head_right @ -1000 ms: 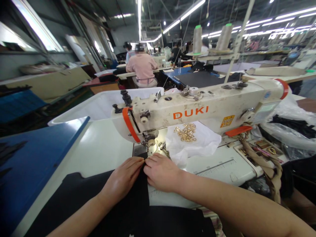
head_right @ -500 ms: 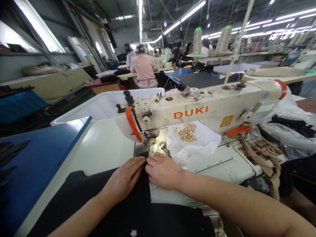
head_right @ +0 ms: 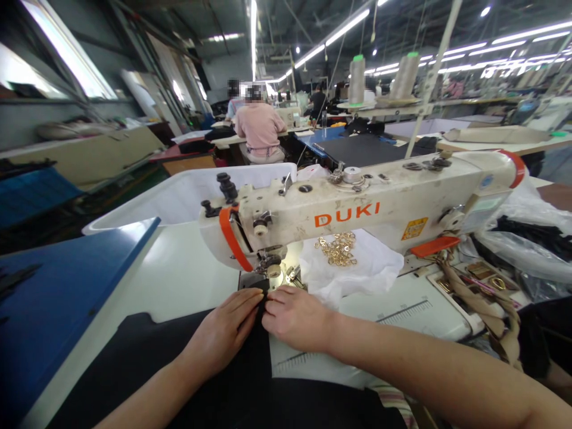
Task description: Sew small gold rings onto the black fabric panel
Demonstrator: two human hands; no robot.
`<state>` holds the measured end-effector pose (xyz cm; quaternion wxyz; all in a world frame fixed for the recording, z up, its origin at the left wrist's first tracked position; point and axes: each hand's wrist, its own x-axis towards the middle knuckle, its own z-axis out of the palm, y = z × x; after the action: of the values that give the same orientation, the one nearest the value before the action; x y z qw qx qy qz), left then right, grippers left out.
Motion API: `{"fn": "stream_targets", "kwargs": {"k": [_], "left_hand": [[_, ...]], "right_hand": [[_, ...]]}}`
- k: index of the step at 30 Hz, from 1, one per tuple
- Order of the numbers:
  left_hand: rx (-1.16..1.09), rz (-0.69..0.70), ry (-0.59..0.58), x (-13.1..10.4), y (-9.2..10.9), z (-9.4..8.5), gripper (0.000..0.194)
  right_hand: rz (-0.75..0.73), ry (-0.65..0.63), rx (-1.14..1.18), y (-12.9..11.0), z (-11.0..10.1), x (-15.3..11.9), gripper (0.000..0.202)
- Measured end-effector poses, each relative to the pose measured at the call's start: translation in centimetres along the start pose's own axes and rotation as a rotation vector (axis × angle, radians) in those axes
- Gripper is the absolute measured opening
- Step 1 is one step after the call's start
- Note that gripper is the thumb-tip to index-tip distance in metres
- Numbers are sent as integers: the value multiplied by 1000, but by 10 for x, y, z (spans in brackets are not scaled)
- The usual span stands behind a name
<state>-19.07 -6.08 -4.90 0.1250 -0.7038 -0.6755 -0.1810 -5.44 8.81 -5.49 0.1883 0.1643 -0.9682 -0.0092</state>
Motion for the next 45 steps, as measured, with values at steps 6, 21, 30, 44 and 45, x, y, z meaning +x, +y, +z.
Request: {"fn": "stream_targets", "kwargs": {"k": [6, 21, 30, 44, 45], "left_hand": [[7, 8, 12, 6, -8, 2, 28], [-6, 33, 39, 18, -21, 10, 27], [-11, 29, 40, 16, -25, 13, 27], [-17, 35, 53, 18, -24, 12, 27], [-18, 32, 53, 18, -24, 12, 27]], "right_hand": [[35, -8, 35, 7, 0, 3, 17], [113, -10, 48, 15, 7, 5, 16], [121, -5, 54, 17, 9, 6, 14], [140, -21, 57, 16, 8, 6, 13], [141, -28, 58, 16, 8, 6, 13]]}}
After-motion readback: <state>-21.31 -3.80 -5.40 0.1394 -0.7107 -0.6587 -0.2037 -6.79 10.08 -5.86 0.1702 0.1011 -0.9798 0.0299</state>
